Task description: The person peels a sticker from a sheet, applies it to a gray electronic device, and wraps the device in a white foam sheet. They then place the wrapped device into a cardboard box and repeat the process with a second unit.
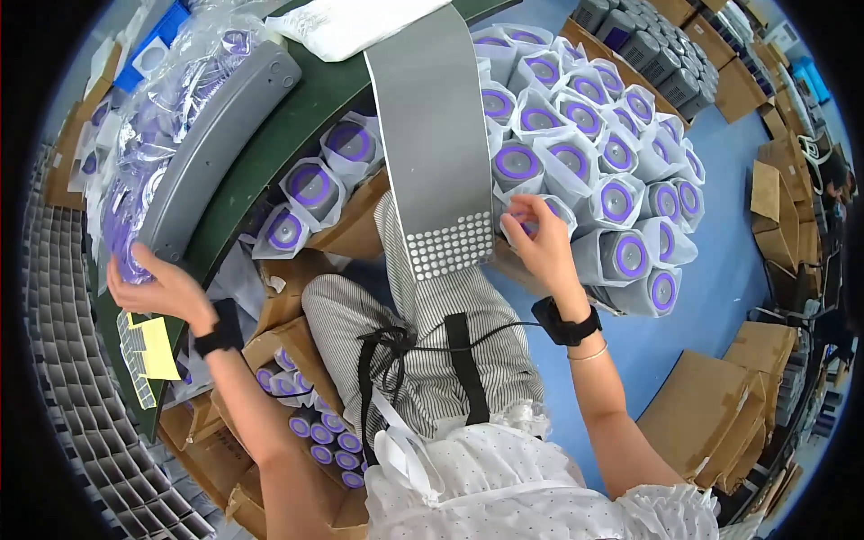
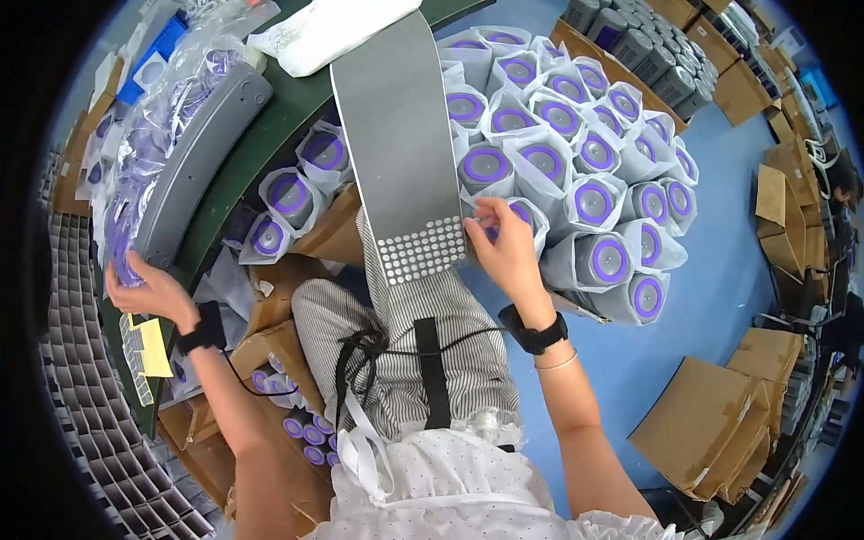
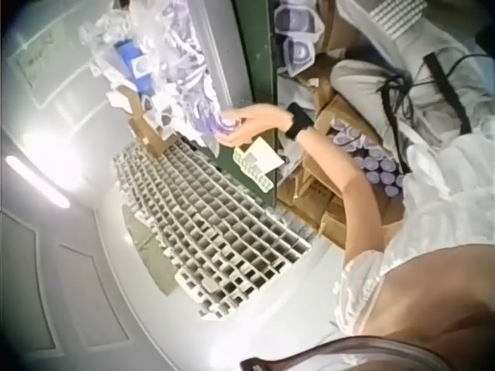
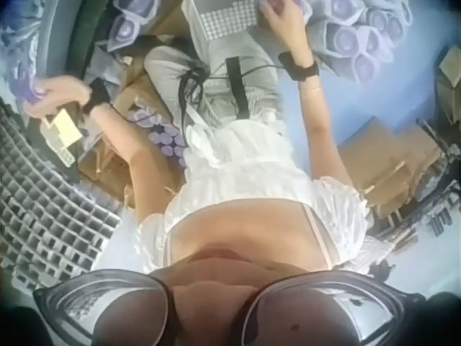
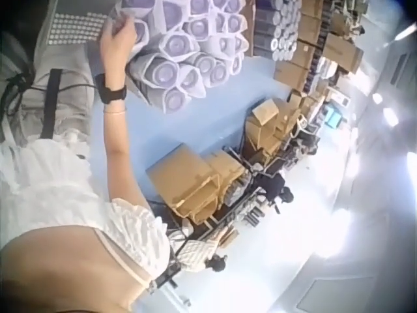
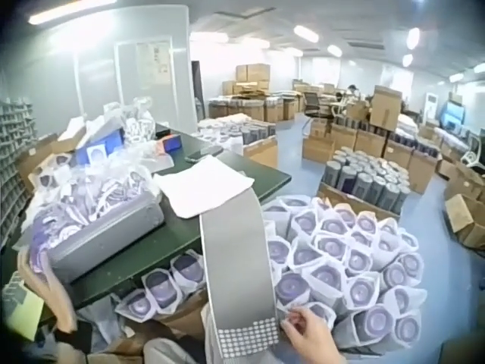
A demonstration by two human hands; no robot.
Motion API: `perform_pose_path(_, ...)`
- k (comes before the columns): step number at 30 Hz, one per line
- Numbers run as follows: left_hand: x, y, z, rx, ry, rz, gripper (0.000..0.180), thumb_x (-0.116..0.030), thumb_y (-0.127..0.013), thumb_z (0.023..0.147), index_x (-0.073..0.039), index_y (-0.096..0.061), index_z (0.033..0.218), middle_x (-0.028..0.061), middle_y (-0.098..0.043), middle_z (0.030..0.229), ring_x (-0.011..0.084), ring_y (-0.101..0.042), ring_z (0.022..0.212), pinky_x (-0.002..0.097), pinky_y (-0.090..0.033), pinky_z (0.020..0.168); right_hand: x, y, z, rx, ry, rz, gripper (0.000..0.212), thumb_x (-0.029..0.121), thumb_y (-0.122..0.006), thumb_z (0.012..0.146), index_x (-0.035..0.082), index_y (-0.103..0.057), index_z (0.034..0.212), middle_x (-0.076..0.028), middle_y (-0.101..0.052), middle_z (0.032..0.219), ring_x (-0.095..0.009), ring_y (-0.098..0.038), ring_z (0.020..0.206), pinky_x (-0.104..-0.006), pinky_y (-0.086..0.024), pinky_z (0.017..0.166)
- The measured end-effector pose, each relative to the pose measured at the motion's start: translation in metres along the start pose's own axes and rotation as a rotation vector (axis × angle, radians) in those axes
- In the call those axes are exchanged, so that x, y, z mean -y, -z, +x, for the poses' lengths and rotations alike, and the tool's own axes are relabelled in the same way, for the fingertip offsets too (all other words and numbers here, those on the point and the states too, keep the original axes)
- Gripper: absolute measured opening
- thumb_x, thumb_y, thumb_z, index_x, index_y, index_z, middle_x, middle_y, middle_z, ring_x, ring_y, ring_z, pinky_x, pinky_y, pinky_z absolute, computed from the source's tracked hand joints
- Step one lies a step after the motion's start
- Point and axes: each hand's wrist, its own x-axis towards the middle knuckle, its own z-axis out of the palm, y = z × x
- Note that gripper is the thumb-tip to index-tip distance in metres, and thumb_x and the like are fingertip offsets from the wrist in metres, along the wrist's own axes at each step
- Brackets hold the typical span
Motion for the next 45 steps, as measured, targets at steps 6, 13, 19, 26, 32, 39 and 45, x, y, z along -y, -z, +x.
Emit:
perform_pose_path(6,-0.143,0.032,-0.131,1.114,0.213,-0.862,0.086,-0.027,-0.077,0.076,0.001,-0.027,0.14,0.0204,-0.051,0.128,0.0341,-0.05,0.118,0.0423,-0.037,0.103,-0.002,-0.022,-0.001,0.058,0.014,-0.161,0.055,0.015,-0.071,0.08,0.001,-0.044,0.125,-0.018,-0.066,0.097,-0.033,-0.065,0.083,-0.041,-0.052,0.076)
perform_pose_path(13,-0.172,0.035,-0.193,1.483,0.843,-1.289,0.099,0.0,-0.07,0.08,-0.009,0.002,0.147,0.02,-0.059,0.118,0.0224,-0.06,0.106,0.0351,-0.046,0.093,0.01,-0.027,-0.006,0.17,0.093,-0.161,0.072,0.017,-0.074,0.076,0.002,-0.036,0.136,-0.019,-0.058,0.114,-0.036,-0.052,0.108,-0.0411,-0.045,0.089)
perform_pose_path(19,-0.191,0.058,-0.143,1.287,0.941,-1.506,0.089,0.009,-0.062,0.081,-0.012,-0.006,0.147,0.0196,-0.059,0.117,0.0208,-0.062,0.104,0.032,-0.049,0.089,0.038,-0.009,-0.011,0.068,0.626,-0.369,0.053,0.014,-0.074,0.073,0.011,-0.057,0.123,-0.009,-0.055,0.124,-0.03,-0.046,0.122,-0.046,-0.034,0.099)
perform_pose_path(26,-0.197,0.046,-0.121,1.238,0.423,-1.275,0.06,0.005,-0.067,0.077,-0.009,-0.047,0.132,0.0121,-0.055,0.126,0.0285,-0.062,0.105,0.0359,-0.049,0.088,0.06,-0.001,0.014,0.061,0.585,-0.394,0.04,0.009,-0.074,0.07,0.014,-0.066,0.109,-0.003,-0.064,0.11,-0.023,-0.056,0.113,-0.0449,-0.033,0.102)
perform_pose_path(32,-0.208,0.048,-0.118,1.008,0.035,-0.856,0.041,-0.015,-0.076,0.075,-0.014,-0.065,0.115,0.0053,-0.052,0.126,0.0287,-0.048,0.116,0.0412,-0.037,0.095,0.059,-0.007,0.035,-0.025,0.566,-0.233,0.026,0.002,-0.071,0.066,0.01,-0.07,0.091,-0.004,-0.066,0.083,-0.025,-0.063,0.081,-0.0387,-0.049,0.079)
perform_pose_path(39,-0.208,0.032,-0.09,0.716,-0.298,-0.758,0.031,-0.021,-0.076,0.072,-0.018,-0.069,0.102,-0.0022,-0.06,0.107,0.0191,-0.052,0.106,0.0397,-0.027,0.095,0.076,0.002,0.042,-0.029,0.558,-0.227,0.022,-0.002,-0.069,0.065,0.008,-0.069,0.084,-0.006,-0.061,0.073,-0.026,-0.06,0.073,-0.0362,-0.05,0.063)
perform_pose_path(45,-0.208,0.02,-0.073,0.744,-0.326,-0.937,0.02,-0.014,-0.074,0.074,-0.013,-0.069,0.093,-0.003,-0.064,0.079,0.0144,-0.059,0.077,0.0343,-0.03,0.093,0.092,0.011,0.043,-0.032,0.659,-0.124,0.016,0.002,-0.071,0.069,0.006,-0.067,0.084,-0.006,-0.061,0.077,-0.025,-0.06,0.077,-0.0351,-0.05,0.065)
